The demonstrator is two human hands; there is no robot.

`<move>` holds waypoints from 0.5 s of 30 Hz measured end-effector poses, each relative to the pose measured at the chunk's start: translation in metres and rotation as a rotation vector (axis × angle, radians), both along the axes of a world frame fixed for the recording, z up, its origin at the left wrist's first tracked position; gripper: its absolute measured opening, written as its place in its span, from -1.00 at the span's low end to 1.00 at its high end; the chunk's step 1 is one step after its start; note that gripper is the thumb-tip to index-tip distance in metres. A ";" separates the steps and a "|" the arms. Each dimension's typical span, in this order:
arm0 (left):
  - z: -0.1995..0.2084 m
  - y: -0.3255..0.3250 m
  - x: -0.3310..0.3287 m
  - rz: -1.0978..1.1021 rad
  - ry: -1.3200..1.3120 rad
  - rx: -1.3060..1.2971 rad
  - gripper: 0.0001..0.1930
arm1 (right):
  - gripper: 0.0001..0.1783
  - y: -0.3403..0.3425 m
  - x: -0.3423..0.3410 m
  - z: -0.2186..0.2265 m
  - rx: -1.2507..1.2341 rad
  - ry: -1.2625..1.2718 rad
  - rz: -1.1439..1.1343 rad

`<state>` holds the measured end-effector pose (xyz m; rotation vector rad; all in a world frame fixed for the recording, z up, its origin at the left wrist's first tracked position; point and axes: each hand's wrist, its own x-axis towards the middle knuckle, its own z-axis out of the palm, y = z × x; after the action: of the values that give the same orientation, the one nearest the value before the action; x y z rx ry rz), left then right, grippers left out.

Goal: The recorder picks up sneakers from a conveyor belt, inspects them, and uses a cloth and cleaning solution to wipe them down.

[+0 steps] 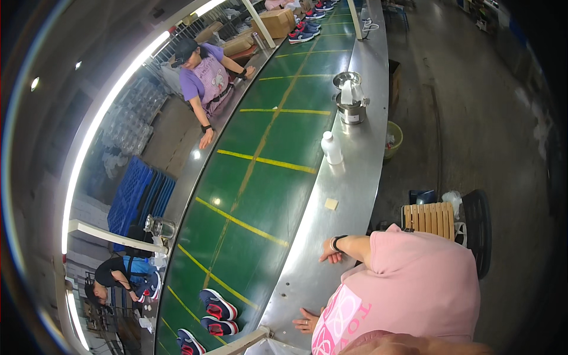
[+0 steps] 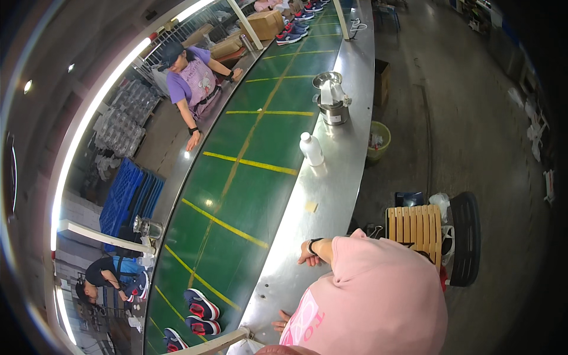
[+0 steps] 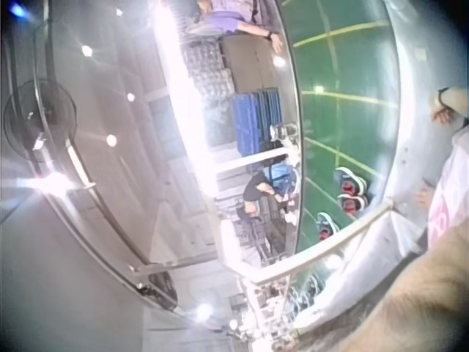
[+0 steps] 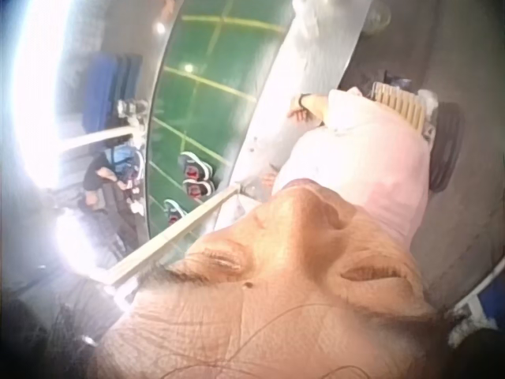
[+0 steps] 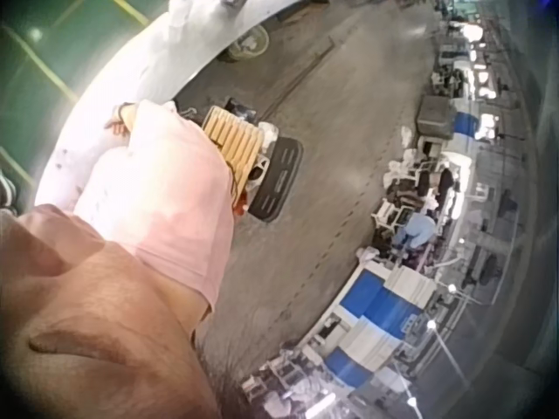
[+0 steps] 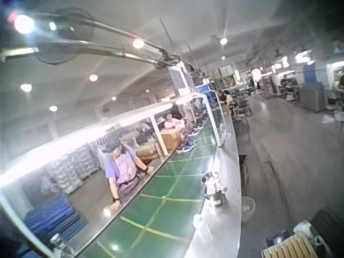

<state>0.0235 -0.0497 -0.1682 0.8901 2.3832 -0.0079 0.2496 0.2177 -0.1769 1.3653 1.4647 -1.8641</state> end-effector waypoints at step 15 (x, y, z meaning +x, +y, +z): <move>0.442 0.070 0.008 -0.639 -1.072 1.160 -0.25 | -0.42 0.014 -0.005 0.001 -0.017 -0.051 0.120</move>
<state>0.0314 0.0206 0.2739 1.5488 0.8850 1.3181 0.2447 0.2316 -0.1756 1.2784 1.4680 -1.7512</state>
